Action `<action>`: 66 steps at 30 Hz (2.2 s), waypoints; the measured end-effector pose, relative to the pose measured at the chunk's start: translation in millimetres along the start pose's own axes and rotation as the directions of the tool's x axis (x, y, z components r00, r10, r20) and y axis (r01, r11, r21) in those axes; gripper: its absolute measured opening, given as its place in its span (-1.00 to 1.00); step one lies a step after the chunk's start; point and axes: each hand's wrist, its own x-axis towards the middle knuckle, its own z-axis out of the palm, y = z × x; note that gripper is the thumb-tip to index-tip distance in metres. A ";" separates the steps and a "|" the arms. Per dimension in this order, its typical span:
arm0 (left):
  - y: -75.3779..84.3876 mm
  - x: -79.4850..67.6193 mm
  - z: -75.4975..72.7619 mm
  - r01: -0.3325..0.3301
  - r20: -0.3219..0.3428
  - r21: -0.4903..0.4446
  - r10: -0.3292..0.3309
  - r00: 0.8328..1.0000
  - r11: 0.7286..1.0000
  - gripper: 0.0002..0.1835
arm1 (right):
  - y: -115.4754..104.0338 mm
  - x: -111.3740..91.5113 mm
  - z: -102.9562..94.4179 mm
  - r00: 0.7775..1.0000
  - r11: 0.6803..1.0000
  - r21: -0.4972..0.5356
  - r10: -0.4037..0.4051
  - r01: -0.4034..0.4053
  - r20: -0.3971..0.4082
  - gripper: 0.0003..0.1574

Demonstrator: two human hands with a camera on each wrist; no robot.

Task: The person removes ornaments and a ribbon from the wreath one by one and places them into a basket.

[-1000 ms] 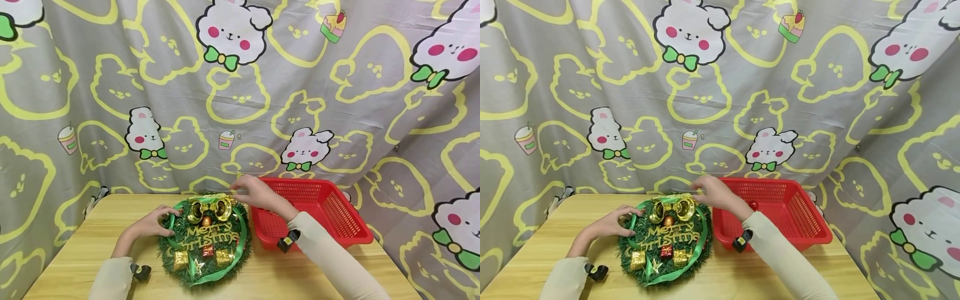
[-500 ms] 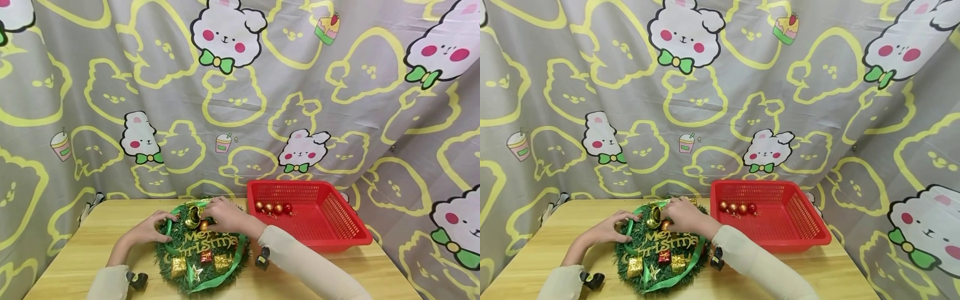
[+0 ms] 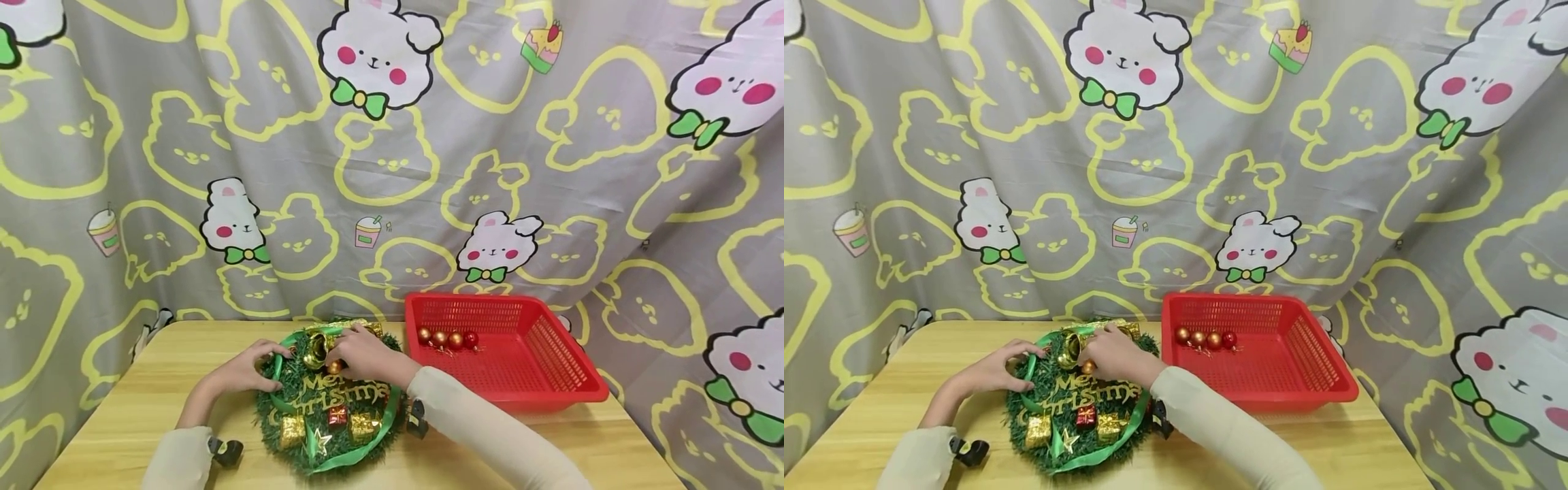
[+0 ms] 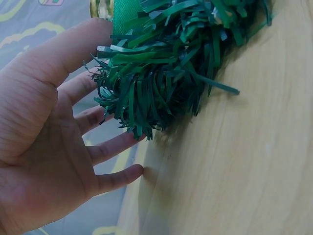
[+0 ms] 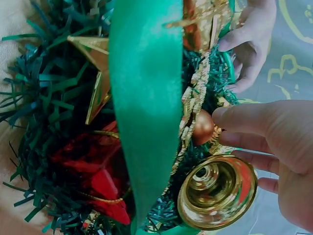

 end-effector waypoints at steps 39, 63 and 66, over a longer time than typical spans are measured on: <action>-0.1 0.0 -0.4 -0.025 -0.003 0.000 0.025 1.000 1.000 -0.41 | 9.0 22.0 16.7 0.987 1.000 0.004 0.018 -0.019 0.160 -0.54; -4.4 0.6 0.4 0.002 -0.006 -0.002 -0.002 1.000 1.000 -0.39 | 9.4 20.9 18.9 0.979 0.983 -0.176 -0.020 0.057 0.204 -0.51; -5.0 0.7 1.0 0.002 -0.003 -0.001 -0.002 1.000 1.000 -0.39 | 9.2 21.3 22.9 0.979 0.963 -0.250 -0.045 0.096 0.201 -0.55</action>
